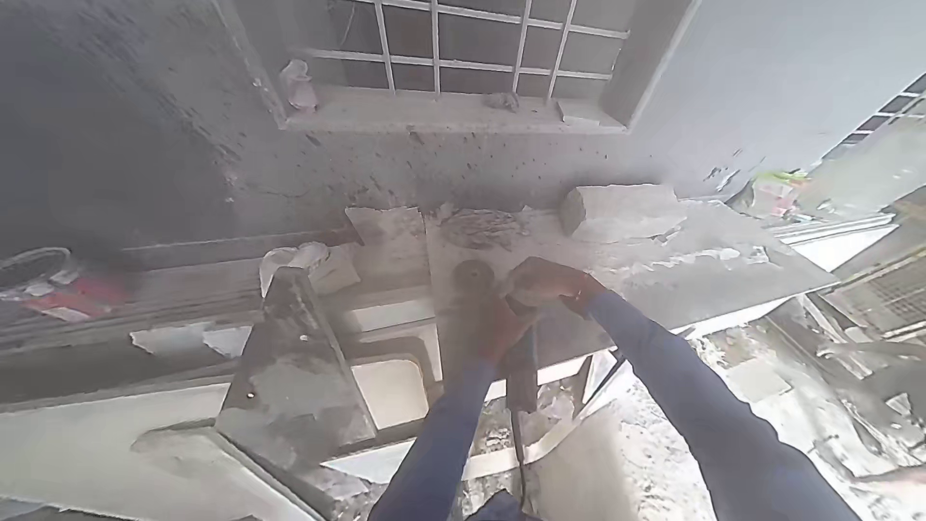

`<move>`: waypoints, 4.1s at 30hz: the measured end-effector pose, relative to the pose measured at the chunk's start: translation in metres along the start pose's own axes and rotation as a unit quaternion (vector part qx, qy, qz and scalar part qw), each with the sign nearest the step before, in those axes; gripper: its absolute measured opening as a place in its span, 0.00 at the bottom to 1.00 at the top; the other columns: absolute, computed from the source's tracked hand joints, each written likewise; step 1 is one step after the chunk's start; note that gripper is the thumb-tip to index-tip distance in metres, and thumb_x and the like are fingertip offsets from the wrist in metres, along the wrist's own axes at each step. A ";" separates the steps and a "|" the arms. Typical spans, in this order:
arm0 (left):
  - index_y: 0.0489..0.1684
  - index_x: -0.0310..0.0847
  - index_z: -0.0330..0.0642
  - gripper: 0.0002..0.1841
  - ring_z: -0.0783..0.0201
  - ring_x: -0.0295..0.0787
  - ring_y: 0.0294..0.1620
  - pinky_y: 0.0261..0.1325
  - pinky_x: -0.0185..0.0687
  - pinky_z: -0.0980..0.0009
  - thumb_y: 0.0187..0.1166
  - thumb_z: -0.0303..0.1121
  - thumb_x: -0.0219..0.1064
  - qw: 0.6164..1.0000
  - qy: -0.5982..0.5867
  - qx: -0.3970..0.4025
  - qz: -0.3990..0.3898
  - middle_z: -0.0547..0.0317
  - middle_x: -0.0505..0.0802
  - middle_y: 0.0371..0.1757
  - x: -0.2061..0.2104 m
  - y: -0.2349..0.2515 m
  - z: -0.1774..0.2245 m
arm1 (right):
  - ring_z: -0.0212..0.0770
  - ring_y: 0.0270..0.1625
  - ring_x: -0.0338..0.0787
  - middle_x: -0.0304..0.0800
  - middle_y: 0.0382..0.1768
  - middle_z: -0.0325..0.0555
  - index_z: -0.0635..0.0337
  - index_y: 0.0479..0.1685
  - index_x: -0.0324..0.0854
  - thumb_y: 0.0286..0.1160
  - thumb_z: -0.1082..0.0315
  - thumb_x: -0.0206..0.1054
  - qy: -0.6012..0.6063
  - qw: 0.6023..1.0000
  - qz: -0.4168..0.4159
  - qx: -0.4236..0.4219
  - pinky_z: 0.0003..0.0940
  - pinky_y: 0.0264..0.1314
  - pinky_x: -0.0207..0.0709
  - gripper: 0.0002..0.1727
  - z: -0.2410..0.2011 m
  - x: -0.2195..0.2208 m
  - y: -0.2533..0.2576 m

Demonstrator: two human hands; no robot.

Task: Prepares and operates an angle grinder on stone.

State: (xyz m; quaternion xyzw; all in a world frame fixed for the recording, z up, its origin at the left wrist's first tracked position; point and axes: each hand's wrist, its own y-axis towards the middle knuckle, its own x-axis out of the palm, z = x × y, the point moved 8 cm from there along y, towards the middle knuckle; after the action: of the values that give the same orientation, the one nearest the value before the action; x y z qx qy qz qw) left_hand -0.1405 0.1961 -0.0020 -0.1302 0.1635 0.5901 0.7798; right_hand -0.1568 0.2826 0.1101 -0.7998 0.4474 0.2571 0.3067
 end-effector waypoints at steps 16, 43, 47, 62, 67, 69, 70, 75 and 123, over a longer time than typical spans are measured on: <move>0.83 0.67 0.40 0.56 0.58 0.84 0.72 0.77 0.78 0.56 0.50 0.61 0.87 0.999 -0.006 -0.011 0.029 0.49 0.87 0.70 -0.004 -0.007 0.002 | 0.57 0.49 0.90 0.91 0.45 0.58 0.58 0.58 0.87 0.80 0.65 0.62 -0.169 0.978 0.090 0.080 0.62 0.52 0.80 0.15 -0.007 -0.034 -0.015; 0.85 0.63 0.37 0.60 0.57 0.83 0.73 0.78 0.77 0.58 0.48 0.58 0.89 0.999 -0.032 -0.008 0.031 0.46 0.86 0.72 -0.005 -0.006 0.002 | 0.71 0.60 0.87 0.88 0.55 0.67 0.65 0.51 0.85 0.76 0.57 0.67 -0.353 0.919 -0.009 0.178 0.76 0.51 0.76 0.19 0.005 -0.002 0.000; 0.82 0.67 0.38 0.57 0.57 0.85 0.70 0.76 0.79 0.56 0.49 0.59 0.88 0.999 -0.019 -0.011 0.030 0.48 0.88 0.68 -0.009 -0.007 0.006 | 0.69 0.67 0.85 0.88 0.62 0.63 0.53 0.65 0.85 0.80 0.54 0.67 -0.303 0.941 -0.016 0.150 0.79 0.59 0.74 0.21 -0.001 -0.005 -0.010; 0.79 0.70 0.39 0.53 0.59 0.86 0.67 0.74 0.80 0.57 0.50 0.57 0.89 0.999 -0.015 -0.013 0.027 0.48 0.88 0.66 -0.012 -0.010 0.011 | 0.64 0.63 0.86 0.84 0.62 0.63 0.59 0.62 0.82 0.73 0.51 0.70 -0.252 0.955 0.050 0.148 0.71 0.58 0.79 0.25 0.020 -0.010 -0.012; 0.87 0.60 0.35 0.61 0.54 0.82 0.75 0.79 0.76 0.56 0.50 0.55 0.90 0.999 -0.023 -0.021 0.023 0.42 0.84 0.74 -0.005 -0.007 0.001 | 0.62 0.64 0.85 0.81 0.63 0.62 0.61 0.57 0.83 0.58 0.34 0.75 -0.268 0.954 0.070 0.119 0.65 0.57 0.82 0.40 0.015 0.001 -0.022; 0.89 0.57 0.32 0.62 0.51 0.79 0.77 0.82 0.73 0.54 0.51 0.51 0.90 0.999 -0.034 -0.020 0.019 0.39 0.82 0.76 -0.002 -0.007 -0.002 | 0.62 0.66 0.82 0.80 0.64 0.61 0.58 0.57 0.84 0.48 0.27 0.76 -0.290 0.950 0.064 0.101 0.65 0.57 0.81 0.46 0.013 0.006 -0.020; 0.89 0.56 0.32 0.61 0.50 0.79 0.77 0.81 0.73 0.53 0.52 0.50 0.90 0.999 -0.037 -0.021 0.017 0.38 0.82 0.76 -0.002 -0.007 -0.001 | 0.64 0.68 0.80 0.79 0.65 0.62 0.57 0.59 0.84 0.49 0.28 0.77 -0.292 0.951 0.056 0.085 0.66 0.59 0.79 0.45 0.013 0.008 -0.018; 0.88 0.58 0.34 0.63 0.54 0.83 0.72 0.77 0.78 0.54 0.49 0.58 0.88 0.999 -0.011 -0.019 0.025 0.42 0.85 0.72 -0.004 -0.004 -0.001 | 0.62 0.68 0.82 0.80 0.64 0.61 0.59 0.59 0.83 0.61 0.47 0.78 -0.280 0.956 0.066 0.049 0.65 0.61 0.81 0.31 0.014 0.009 -0.016; 0.68 0.78 0.28 0.22 0.43 0.80 0.76 0.79 0.75 0.53 0.89 0.40 0.60 0.922 0.375 0.100 -0.020 0.34 0.81 0.74 0.024 0.012 0.073 | 0.68 0.68 0.85 0.85 0.67 0.66 0.64 0.67 0.82 0.89 0.66 0.53 -0.117 0.952 0.233 0.158 0.70 0.66 0.77 0.18 0.134 0.005 -0.093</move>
State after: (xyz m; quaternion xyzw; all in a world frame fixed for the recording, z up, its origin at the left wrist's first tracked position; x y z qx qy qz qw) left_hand -0.1386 0.2496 0.0549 -0.2665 0.4991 0.4632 0.6821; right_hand -0.0915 0.4146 0.0403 -0.5790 0.6172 0.3387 0.4113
